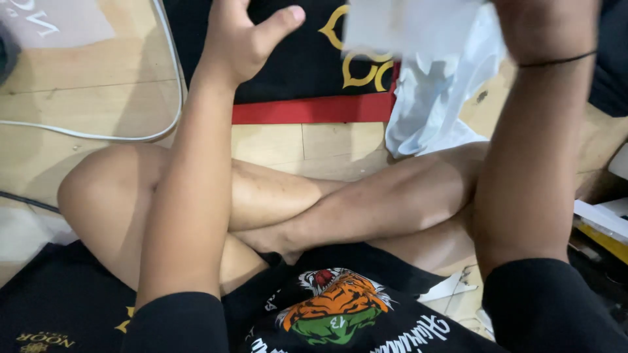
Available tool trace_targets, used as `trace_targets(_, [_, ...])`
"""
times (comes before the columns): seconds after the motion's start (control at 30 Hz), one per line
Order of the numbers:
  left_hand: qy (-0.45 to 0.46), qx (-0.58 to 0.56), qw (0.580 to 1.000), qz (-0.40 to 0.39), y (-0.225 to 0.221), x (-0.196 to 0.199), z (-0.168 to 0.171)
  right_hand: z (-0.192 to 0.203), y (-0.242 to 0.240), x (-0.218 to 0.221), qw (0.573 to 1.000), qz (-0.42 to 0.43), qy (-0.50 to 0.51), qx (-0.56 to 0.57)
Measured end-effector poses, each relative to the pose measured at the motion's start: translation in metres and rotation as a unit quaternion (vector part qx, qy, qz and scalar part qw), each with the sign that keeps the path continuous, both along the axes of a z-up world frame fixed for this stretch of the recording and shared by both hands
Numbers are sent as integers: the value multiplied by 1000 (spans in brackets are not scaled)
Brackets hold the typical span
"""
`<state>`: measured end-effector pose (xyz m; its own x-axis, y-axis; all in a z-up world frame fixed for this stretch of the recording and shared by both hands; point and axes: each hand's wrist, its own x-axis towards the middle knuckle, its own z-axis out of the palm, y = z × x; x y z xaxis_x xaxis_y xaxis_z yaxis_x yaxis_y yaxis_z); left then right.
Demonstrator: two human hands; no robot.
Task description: Applying heat transfer decals to black tote bags using a small handheld heat press.
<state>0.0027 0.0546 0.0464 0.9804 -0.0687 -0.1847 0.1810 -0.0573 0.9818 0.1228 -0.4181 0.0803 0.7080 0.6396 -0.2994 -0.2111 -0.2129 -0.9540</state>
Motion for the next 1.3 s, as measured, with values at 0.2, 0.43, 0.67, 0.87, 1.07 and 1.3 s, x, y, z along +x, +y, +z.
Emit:
trace_targets(0.2, [-128,315,938,68,-12,-32,1,-30,-112,31,966,-202,-164,10])
trace_targets(0.43, [-220,450,862,-86,-49,-61,9,-3,-87,-56,712,-249,-485,-443])
trace_targets(0.67, [-370,489,777,-143,-35,-53,-39,-17,58,-88,888,-243,-268,-284])
trace_targets(0.87, [-428,428,795,-40,-29,8,104,-31,55,-73,924,-326,-142,-140])
trace_targets(1.07, [-537,282,772,191,-19,113,310,-26,86,-76,930,-280,-154,-184])
trace_targets(1.3, [-422,72,758,492,9,90,302,-17,102,-72,944,-260,-124,-160])
